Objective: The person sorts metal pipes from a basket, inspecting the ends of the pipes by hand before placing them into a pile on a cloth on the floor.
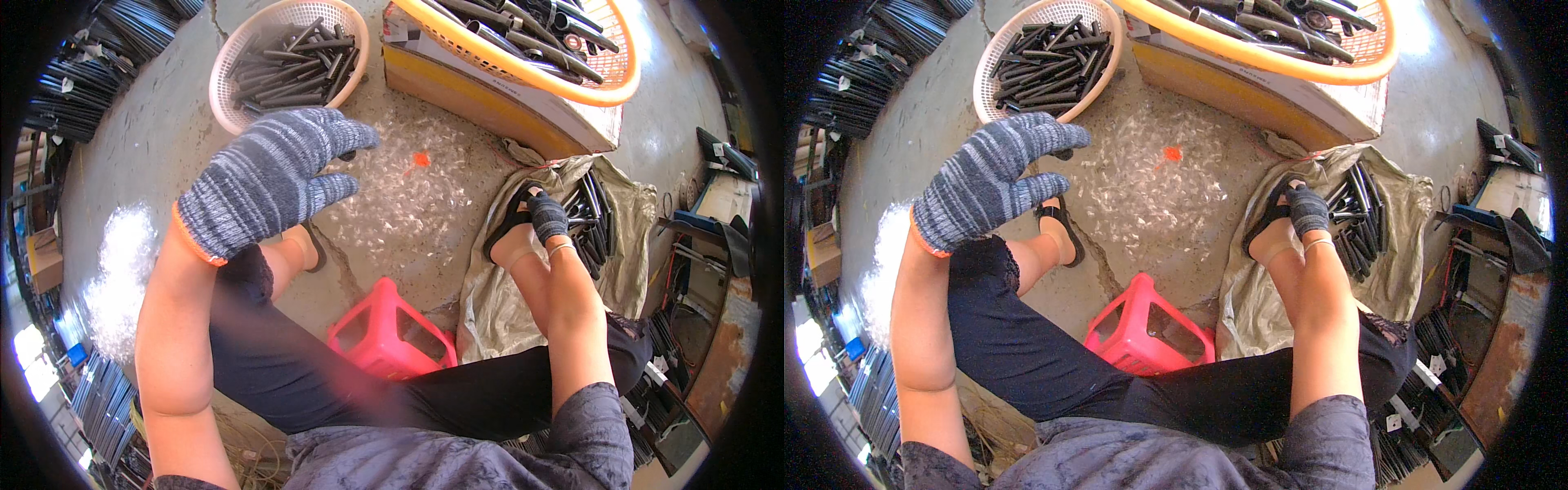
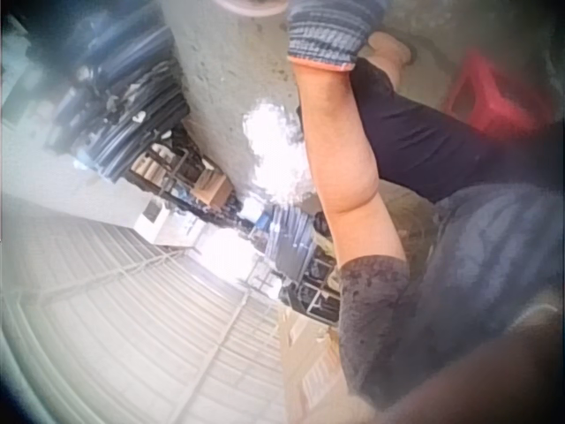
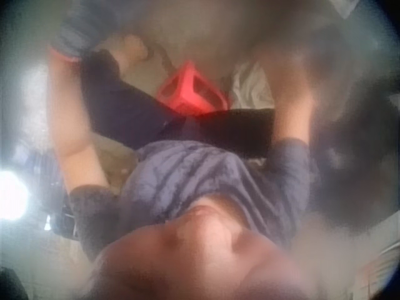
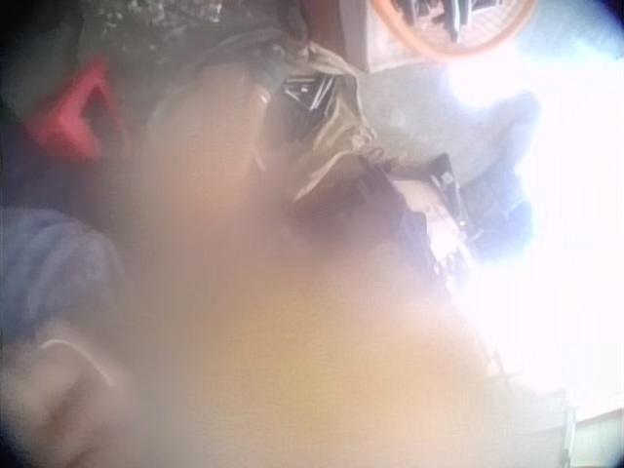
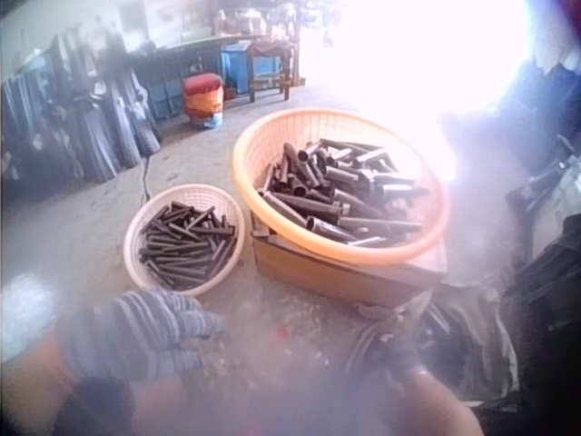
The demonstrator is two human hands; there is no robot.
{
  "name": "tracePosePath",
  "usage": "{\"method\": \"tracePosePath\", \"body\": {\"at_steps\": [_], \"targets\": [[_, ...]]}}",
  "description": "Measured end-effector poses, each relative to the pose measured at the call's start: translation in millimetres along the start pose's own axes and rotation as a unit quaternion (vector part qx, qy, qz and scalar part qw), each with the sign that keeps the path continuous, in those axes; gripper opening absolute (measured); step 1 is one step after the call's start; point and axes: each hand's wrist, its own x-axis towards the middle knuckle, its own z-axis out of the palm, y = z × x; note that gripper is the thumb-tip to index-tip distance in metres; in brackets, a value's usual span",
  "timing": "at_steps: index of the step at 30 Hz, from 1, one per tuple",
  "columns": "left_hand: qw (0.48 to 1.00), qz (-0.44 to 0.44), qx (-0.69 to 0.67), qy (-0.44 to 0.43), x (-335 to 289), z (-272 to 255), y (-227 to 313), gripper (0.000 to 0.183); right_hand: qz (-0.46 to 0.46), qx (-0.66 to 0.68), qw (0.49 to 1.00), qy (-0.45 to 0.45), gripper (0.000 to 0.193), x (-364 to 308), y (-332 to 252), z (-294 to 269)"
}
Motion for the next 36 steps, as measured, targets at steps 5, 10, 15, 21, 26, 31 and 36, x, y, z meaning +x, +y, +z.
{"method": "tracePosePath", "body": {"at_steps": [5,10,15,21,26,31,36], "targets": [[1.0,0.005,-0.008,-0.011,6,-2,6,0.05,0.041,0.035,0.997,0.063,0.036,13,30,29],[1.0,-0.011,-0.001,-0.015,2,-2,3,0.049,0.027,0.073,0.996,0.052,0.037,2,8,14],[1.0,-0.001,0.011,-0.008,1,0,3,0.05,0.025,0.034,0.999,0.026,0.037,2,4,7],[0.999,0.013,0.027,-0.012,3,0,2,0.05,0.07,0.065,0.991,0.091,0.031,15,18,34],[1.0,-0.004,0.009,-0.022,5,-3,5,0.048,-0.028,-0.008,0.998,0.064,0.025,2,15,21],[1.0,-0.003,-0.008,-0.008,-1,-2,1,0.048,-0.06,-0.005,0.991,0.121,0.024,1,17,25],[0.999,-0.006,0.035,-0.014,1,0,0,0.048,-0.029,-0.029,0.995,0.086,0.022,3,14,23]]}}
